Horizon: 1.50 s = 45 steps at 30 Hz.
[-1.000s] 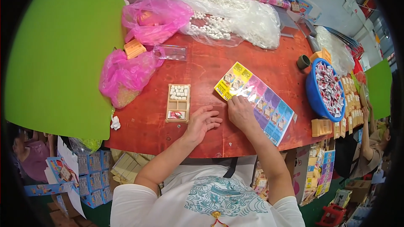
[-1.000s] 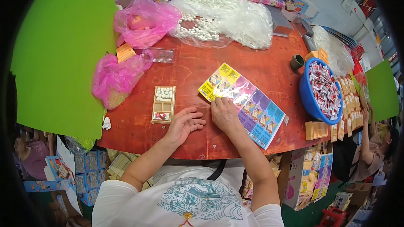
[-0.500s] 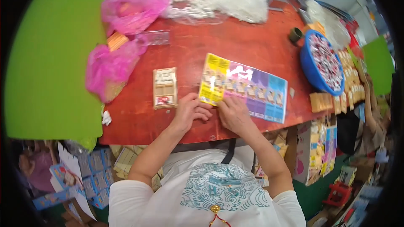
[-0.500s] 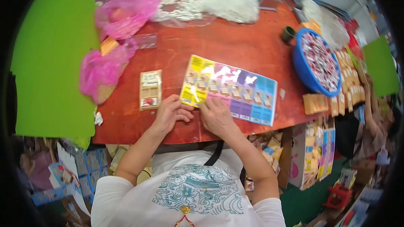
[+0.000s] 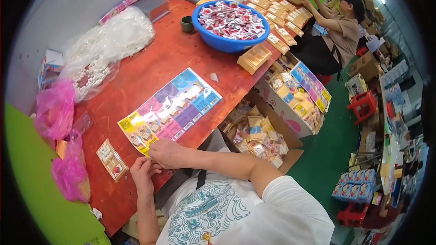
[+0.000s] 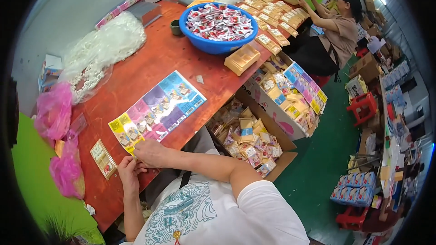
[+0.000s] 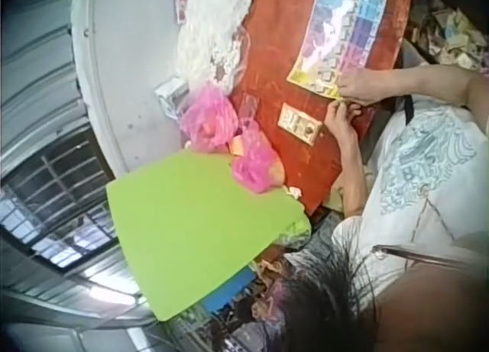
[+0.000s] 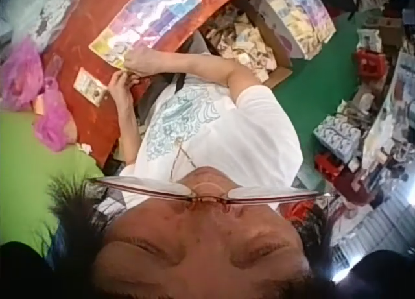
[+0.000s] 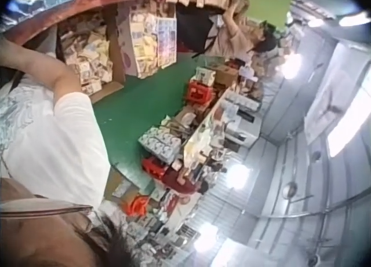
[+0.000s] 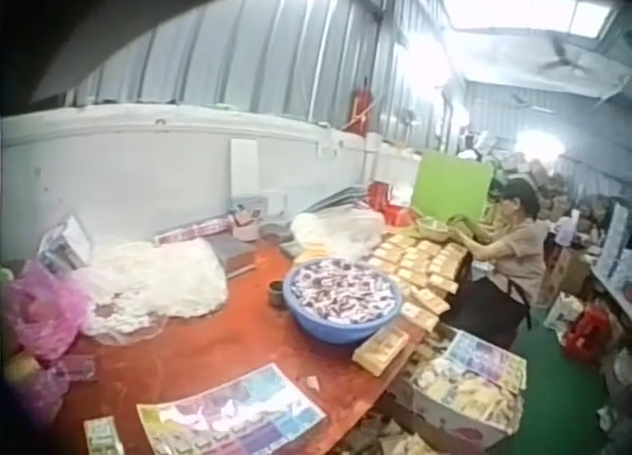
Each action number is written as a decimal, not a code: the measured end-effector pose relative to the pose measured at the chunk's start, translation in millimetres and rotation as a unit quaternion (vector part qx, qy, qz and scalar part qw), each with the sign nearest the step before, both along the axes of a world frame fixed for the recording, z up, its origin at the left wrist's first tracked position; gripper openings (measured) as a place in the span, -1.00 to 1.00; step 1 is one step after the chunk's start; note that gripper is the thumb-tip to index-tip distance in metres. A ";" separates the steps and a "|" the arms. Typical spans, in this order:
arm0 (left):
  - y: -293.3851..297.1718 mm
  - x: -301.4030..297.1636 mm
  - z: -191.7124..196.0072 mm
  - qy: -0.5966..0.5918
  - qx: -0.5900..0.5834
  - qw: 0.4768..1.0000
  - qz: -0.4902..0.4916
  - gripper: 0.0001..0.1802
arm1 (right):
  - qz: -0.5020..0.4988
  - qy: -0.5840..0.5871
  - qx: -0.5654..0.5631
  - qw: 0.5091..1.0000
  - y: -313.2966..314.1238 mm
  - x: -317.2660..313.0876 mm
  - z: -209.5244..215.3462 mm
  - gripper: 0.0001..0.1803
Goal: Packing small toy items into plastic trays and clear bags at a factory workstation.
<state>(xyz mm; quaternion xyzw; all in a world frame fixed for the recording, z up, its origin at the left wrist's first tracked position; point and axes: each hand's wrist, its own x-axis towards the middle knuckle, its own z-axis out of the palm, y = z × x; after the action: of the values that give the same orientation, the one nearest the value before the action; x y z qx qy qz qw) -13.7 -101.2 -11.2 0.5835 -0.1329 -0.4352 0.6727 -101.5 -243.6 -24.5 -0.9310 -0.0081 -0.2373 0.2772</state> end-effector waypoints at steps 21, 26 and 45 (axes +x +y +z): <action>-6.7 1.5 -7.4 -0.101 0.058 0.993 -0.021 -0.93 | -0.053 0.026 0.019 0.998 11.7 8.2 -4.7 -0.78; 2.1 18.7 -17.4 -0.087 0.058 0.994 -0.021 -0.95 | -0.047 0.006 -0.004 0.999 13.7 5.1 -4.2 -0.79; 8.8 36.1 -5.8 -0.031 0.095 0.992 -0.082 -0.69 | -0.066 -0.116 0.236 0.963 23.4 -25.7 -10.5 -0.79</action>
<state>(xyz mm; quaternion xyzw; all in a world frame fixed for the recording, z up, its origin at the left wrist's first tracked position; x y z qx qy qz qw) 22.4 -92.4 -17.0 0.6450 -0.1597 -0.4812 0.5718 -127.1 -220.2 -35.0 -0.8037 0.0777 -0.3562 0.4703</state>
